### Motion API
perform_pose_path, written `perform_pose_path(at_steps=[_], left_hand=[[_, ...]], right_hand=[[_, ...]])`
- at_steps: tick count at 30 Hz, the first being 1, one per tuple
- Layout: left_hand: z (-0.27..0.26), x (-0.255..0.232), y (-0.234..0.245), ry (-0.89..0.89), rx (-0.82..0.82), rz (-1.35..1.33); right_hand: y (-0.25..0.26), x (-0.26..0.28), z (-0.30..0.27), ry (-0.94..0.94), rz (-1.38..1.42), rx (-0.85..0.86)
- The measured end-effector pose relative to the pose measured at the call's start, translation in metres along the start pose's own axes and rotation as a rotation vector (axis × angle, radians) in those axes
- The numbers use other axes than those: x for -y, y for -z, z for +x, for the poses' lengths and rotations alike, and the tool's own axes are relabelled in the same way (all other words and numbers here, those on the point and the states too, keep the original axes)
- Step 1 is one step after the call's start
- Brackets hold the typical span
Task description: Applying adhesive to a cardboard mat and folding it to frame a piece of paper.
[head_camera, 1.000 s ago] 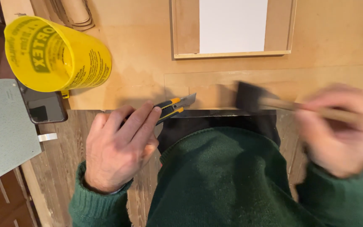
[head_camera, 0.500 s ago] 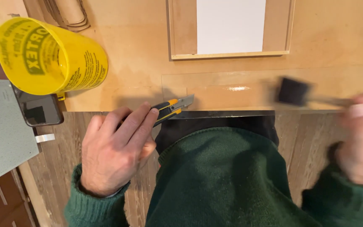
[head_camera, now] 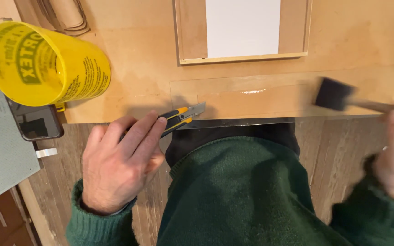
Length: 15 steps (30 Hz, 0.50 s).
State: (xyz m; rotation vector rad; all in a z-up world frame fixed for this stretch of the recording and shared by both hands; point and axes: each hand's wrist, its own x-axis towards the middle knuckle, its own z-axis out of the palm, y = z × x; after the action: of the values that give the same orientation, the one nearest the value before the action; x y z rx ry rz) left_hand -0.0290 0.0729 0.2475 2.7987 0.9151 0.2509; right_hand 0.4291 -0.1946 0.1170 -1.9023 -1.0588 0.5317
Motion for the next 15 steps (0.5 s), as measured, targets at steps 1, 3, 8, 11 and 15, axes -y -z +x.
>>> perform_pose_path(at_steps=[1, 3, 8, 11, 15], left_hand=[[-0.001, -0.001, 0.001, 0.006, 0.01, 0.006], [-0.003, -0.002, 0.001, 0.012, 0.021, 0.012], [-0.002, -0.001, -0.001, 0.023, 0.018, 0.02], [-0.002, 0.0, -0.001, 0.019, 0.022, 0.008], [0.0, 0.0, 0.0, 0.003, 0.01, 0.017]], right_hand=[[-0.051, 0.078, 0.012, 0.002, 0.1, -0.006], [-0.097, 0.169, 0.015, 0.003, 0.201, -0.011], [-0.106, 0.167, 0.034, 0.023, -0.07, 0.144], [-0.036, 0.052, 0.003, -0.05, -0.286, 0.006], [-0.074, 0.139, 0.012, -0.034, -0.086, -0.003]])
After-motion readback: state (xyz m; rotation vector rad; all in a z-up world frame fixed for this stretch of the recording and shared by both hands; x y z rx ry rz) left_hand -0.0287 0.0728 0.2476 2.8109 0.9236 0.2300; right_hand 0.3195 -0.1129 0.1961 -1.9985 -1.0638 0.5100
